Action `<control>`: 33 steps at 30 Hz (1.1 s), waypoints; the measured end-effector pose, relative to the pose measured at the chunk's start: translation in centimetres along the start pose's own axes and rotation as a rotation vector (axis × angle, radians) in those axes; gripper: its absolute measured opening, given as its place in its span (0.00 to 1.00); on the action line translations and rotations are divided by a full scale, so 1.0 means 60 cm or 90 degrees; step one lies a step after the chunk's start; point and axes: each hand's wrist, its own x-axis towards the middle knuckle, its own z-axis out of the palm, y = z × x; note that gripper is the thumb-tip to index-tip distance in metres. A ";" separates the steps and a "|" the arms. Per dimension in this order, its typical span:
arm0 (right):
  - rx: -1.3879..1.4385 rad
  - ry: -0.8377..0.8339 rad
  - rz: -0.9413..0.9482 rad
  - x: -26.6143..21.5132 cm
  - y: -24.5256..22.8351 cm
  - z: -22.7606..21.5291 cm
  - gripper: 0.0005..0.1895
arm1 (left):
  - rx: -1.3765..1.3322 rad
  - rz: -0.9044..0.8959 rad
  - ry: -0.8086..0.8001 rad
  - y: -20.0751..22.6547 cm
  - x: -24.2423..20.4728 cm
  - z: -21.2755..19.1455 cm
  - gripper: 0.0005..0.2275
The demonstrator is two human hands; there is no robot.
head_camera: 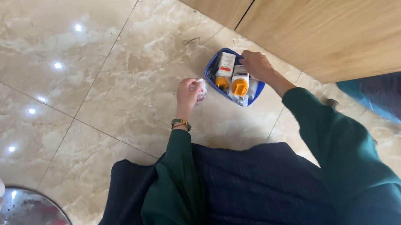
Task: Cutting a small piece of fabric and then sorting small metal fasteners into a plastic bag on the floor.
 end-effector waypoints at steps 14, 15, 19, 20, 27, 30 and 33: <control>-0.247 0.104 -0.501 -0.205 -0.116 -0.145 0.31 | 0.037 0.002 0.130 0.000 -0.048 -0.059 0.12; -0.245 0.104 -0.501 -0.197 -0.120 -0.160 0.31 | 0.039 0.002 0.129 0.001 -0.050 -0.068 0.12; -0.047 -0.011 -0.423 -0.173 -0.089 -0.208 0.26 | 0.031 -0.034 0.146 -0.013 -0.055 -0.076 0.12; 0.075 -0.026 -0.393 -0.166 -0.077 -0.215 0.31 | 0.024 -0.065 0.155 -0.026 -0.056 -0.078 0.12; 0.295 0.084 -0.266 -0.154 -0.073 -0.297 0.24 | 0.030 -0.035 0.217 0.113 -0.077 -0.110 0.25; 0.560 -0.059 -0.204 -0.157 -0.105 -0.311 0.22 | 0.003 0.178 0.310 0.174 -0.069 -0.109 0.23; 0.461 -0.006 -0.221 -0.165 -0.160 -0.318 0.17 | -0.225 0.173 0.143 0.294 -0.095 -0.136 0.24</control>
